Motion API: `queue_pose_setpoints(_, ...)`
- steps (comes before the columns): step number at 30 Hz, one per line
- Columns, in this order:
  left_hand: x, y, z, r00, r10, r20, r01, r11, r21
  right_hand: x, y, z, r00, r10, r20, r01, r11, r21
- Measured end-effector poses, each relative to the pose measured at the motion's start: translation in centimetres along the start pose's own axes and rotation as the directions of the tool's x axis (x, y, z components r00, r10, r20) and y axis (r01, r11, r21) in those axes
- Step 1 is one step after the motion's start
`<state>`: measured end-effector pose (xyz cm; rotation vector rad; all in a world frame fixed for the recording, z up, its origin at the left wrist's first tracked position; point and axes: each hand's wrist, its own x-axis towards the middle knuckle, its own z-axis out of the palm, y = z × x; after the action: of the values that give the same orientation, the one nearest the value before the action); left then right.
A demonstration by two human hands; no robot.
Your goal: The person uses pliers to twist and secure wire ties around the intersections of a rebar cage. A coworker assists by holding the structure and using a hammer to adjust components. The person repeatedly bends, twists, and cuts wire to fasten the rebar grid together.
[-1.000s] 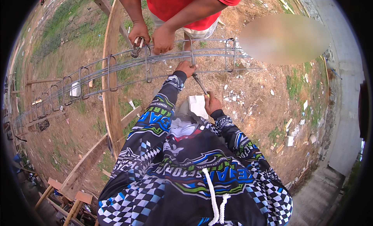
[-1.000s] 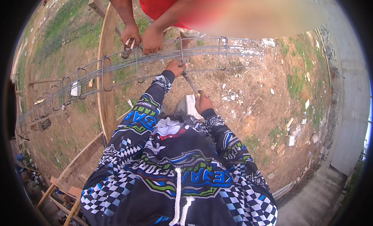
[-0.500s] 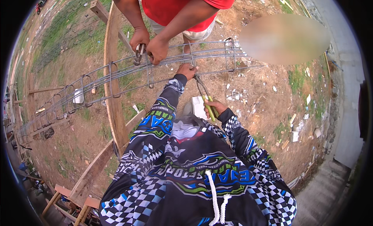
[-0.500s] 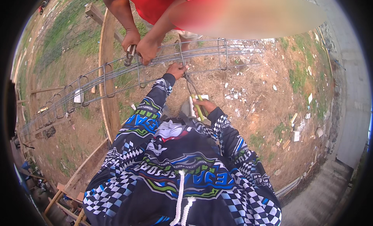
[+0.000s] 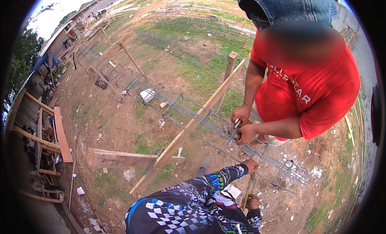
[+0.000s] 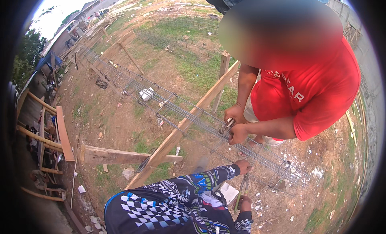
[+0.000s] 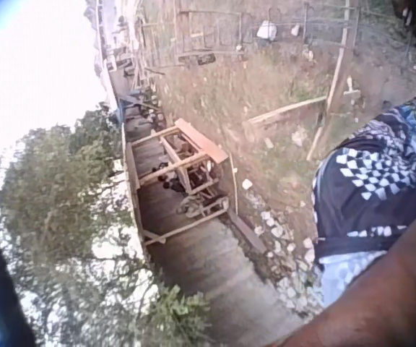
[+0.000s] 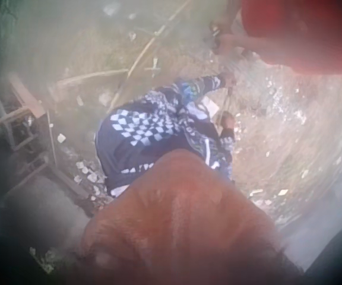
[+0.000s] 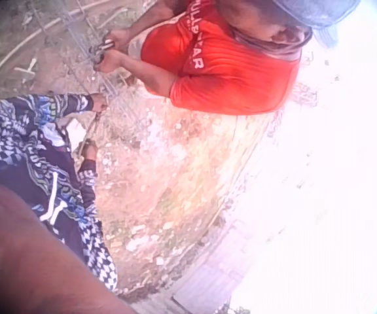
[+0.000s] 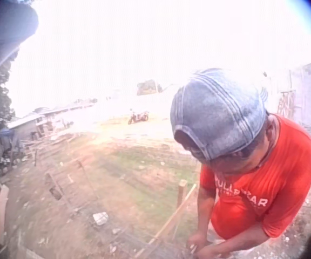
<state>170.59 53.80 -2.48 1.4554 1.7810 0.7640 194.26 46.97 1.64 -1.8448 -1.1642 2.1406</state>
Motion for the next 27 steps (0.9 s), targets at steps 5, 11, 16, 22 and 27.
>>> queue_pose_setpoints(5,-7.1,3.4,-0.4,0.919,0.073,-0.388,-0.128,0.985,-0.118,0.8,0.2,-3.2,0.972,0.134,0.191,-0.167,0.971,0.171)
queue_pose_setpoints(11,-10.4,6.5,2.9,0.911,-0.407,0.066,0.403,0.845,-0.351,-1.0,-0.3,-1.6,0.923,0.125,0.364,-0.292,0.844,0.45)
queue_pose_setpoints(16,-6.9,4.7,7.5,0.788,-0.349,0.507,0.538,-0.011,-0.843,-2.4,-0.7,0.5,0.903,0.109,0.415,-0.309,0.837,0.452)
queue_pose_setpoints(22,-5.4,4.9,9.4,0.701,-0.62,0.352,0.498,0.072,-0.864,-6.7,-0.6,4.7,0.793,-0.595,-0.13,0.092,0.327,-0.94)
queue_pose_setpoints(27,-6.8,6.9,8.5,0.744,-0.579,0.332,0.501,0.156,-0.851,-5.8,0.8,3.9,0.803,-0.566,-0.189,0.052,0.381,-0.923)
